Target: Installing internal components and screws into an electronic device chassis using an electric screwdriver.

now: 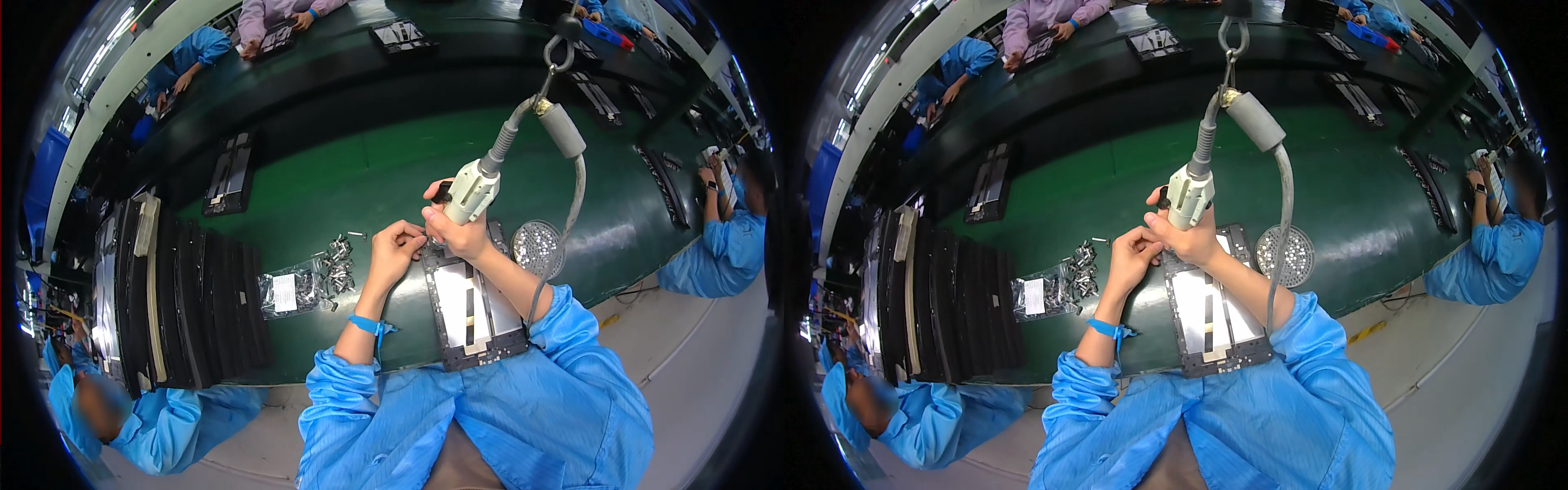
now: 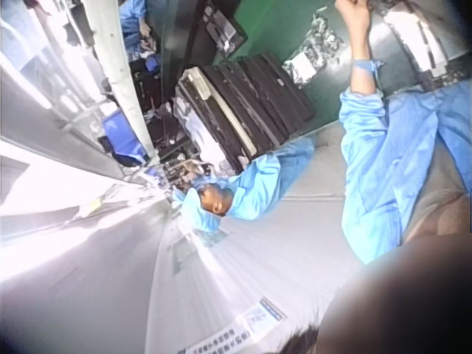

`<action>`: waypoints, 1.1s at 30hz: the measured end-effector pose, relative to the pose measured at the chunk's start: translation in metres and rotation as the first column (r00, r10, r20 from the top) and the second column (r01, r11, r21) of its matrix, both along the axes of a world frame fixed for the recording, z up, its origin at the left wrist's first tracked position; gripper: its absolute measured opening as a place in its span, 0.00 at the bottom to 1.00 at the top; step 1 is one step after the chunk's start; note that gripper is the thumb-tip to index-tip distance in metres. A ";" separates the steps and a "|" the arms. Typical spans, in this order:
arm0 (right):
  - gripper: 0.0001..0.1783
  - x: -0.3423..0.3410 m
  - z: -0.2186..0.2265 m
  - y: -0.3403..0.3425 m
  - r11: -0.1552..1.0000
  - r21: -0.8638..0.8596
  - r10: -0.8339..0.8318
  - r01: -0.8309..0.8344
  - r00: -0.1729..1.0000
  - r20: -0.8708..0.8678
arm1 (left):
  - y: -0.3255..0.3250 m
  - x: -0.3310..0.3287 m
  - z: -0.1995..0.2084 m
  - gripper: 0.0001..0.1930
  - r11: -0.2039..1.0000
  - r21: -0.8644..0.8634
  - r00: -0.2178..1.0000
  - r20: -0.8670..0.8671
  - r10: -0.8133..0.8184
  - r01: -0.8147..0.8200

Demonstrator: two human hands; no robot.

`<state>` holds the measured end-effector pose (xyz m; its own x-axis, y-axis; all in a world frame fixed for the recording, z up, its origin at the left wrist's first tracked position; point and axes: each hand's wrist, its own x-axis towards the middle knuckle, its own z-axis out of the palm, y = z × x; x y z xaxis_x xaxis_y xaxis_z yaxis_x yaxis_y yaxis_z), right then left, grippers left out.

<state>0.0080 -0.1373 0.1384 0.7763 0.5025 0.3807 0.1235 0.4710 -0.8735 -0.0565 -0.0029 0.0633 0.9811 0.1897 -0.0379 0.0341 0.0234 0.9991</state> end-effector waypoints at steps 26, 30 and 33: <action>0.10 0.003 -0.027 0.022 0.990 -0.063 -0.124 0.123 0.992 -0.013 | 0.006 0.005 -0.003 0.01 0.998 -0.059 0.999 0.004 -0.034 0.034; 0.10 0.003 -0.027 0.022 0.990 -0.061 -0.130 0.128 0.991 -0.027 | 0.006 0.005 -0.004 0.02 0.999 -0.041 0.999 0.003 -0.032 0.032; 0.11 0.003 -0.029 0.022 0.988 -0.050 -0.147 0.146 0.989 -0.031 | 0.006 0.005 -0.003 0.02 0.999 -0.035 0.999 0.005 -0.038 0.038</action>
